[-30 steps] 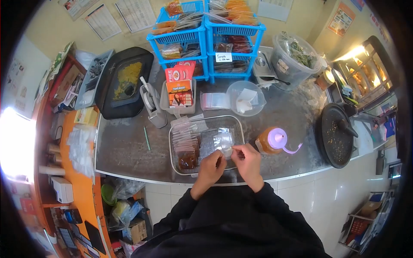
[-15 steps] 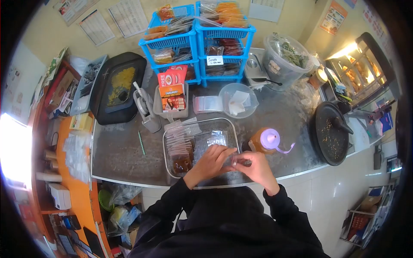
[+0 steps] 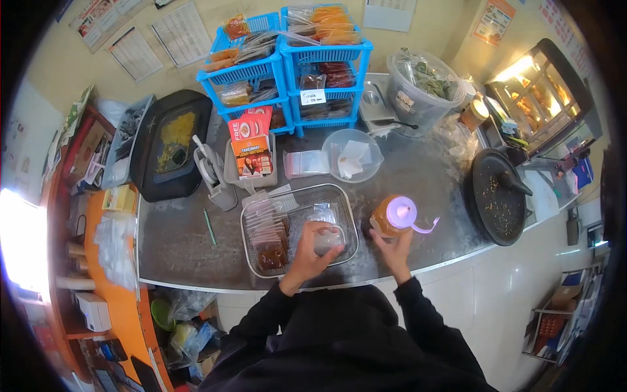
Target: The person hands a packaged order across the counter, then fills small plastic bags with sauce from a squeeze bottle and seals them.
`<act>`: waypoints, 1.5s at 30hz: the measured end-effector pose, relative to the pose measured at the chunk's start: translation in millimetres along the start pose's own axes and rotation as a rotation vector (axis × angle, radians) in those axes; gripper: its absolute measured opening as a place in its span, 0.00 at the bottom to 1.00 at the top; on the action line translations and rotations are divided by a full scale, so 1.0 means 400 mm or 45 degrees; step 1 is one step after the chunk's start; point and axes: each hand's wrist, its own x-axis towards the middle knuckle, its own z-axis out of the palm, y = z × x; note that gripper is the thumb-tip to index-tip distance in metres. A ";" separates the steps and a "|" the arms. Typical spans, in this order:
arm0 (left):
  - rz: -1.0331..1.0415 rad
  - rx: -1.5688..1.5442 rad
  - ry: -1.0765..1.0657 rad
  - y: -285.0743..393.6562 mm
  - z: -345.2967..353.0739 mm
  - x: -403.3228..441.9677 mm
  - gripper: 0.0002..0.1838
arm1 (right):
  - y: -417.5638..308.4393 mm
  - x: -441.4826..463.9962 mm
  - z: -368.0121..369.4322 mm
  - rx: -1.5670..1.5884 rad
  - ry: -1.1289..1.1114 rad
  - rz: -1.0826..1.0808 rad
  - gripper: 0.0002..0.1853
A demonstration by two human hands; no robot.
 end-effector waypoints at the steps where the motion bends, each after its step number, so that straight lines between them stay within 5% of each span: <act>1: -0.066 -0.088 0.048 -0.002 0.006 0.003 0.28 | 0.039 0.014 0.009 0.030 -0.107 -0.002 0.43; 6: -0.093 -0.205 0.211 0.008 0.000 0.023 0.25 | -0.020 0.142 -0.005 -0.151 -0.431 -0.511 0.47; 14: -0.077 -0.155 0.294 0.057 -0.034 0.044 0.24 | -0.198 0.326 -0.073 -0.690 -0.437 -1.258 0.42; 18: -0.016 -0.038 0.294 0.057 -0.034 0.058 0.24 | -0.233 0.361 -0.093 -0.873 -0.374 -1.481 0.29; 45: 0.007 0.042 0.212 0.050 -0.003 0.076 0.27 | -0.219 0.321 -0.145 -0.888 -0.408 -1.332 0.30</act>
